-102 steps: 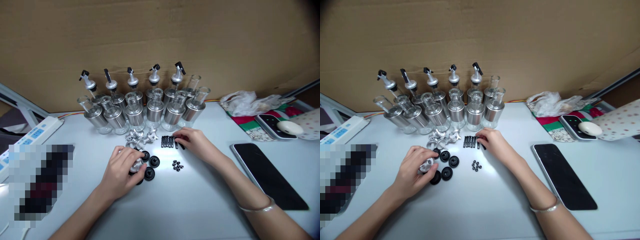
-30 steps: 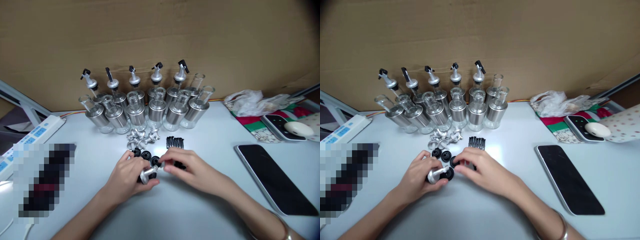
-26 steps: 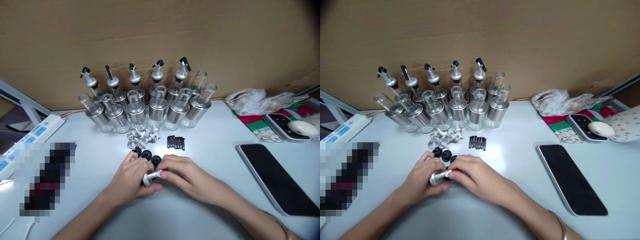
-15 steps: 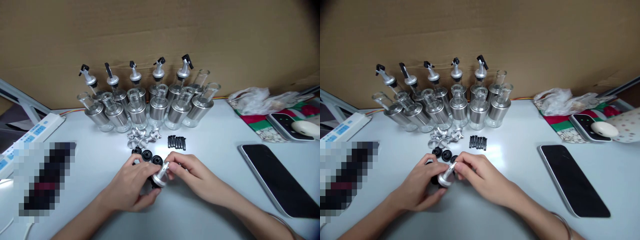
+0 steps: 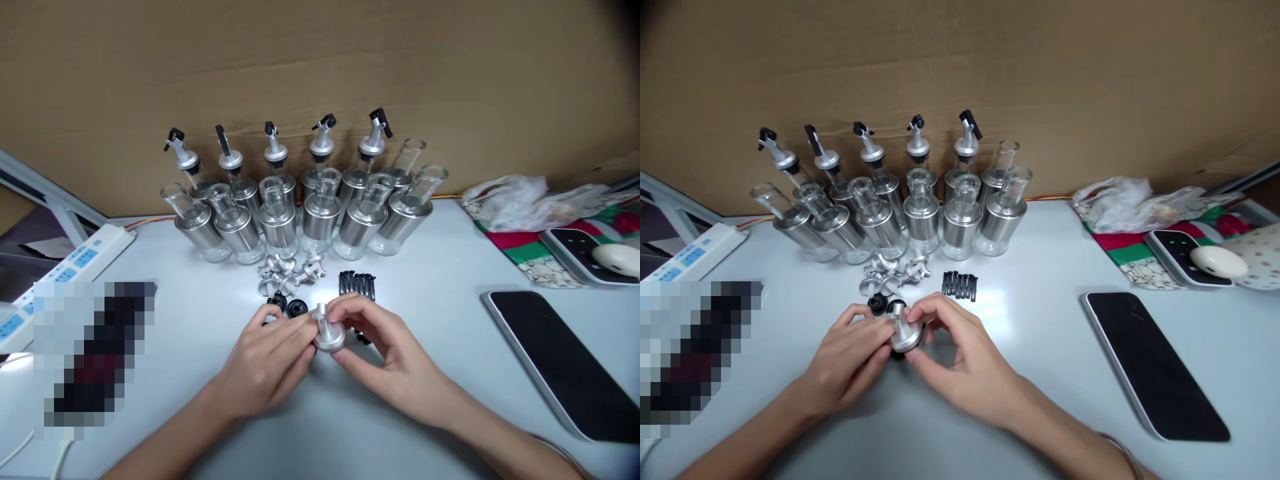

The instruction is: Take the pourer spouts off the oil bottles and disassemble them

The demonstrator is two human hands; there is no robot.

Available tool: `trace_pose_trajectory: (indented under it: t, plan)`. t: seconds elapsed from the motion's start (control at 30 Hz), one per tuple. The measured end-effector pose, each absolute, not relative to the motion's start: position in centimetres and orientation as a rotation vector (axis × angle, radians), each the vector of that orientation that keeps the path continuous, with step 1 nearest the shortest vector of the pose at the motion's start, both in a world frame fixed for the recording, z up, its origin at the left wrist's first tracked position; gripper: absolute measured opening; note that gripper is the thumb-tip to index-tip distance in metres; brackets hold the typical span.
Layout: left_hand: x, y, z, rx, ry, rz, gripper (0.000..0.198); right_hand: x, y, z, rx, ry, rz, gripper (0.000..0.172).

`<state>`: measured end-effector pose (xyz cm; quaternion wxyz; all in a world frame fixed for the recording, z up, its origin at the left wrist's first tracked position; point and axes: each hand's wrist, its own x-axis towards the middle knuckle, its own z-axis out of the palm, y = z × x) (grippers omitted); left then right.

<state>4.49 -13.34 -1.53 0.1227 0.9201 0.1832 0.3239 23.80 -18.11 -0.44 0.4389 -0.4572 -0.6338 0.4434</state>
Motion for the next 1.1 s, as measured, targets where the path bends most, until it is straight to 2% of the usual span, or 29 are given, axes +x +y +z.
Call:
trace_pose_trajectory:
  t: [0.13,0.23,0.47,0.73,0.83,1.1]
  plan:
    - [4.3,-13.0,-1.4,2.677,0.706,1.057,0.012,24.1,-18.0,-0.3,-1.133,-1.671,0.991,0.030]
    - [4.3,-12.8,-1.3,2.695,0.754,1.055,0.019,24.2,-18.1,-0.2,-1.157,-1.759,0.928,0.030]
    - [4.4,-13.1,-1.7,2.776,0.693,1.007,0.015,24.1,-18.4,-0.5,-1.313,-1.680,0.948,0.010]
    - [4.5,-13.1,-2.0,2.769,0.670,1.023,0.018,24.5,-18.2,0.0,-1.292,-1.815,1.043,0.013]
    - [4.6,-13.3,-1.9,2.719,0.682,1.009,0.016,24.5,-18.1,0.2,-1.334,-1.846,0.978,0.008]
    - [5.2,-13.8,-1.8,2.703,0.708,0.991,0.018,24.0,-17.9,0.1,-1.383,-2.008,0.658,0.011]
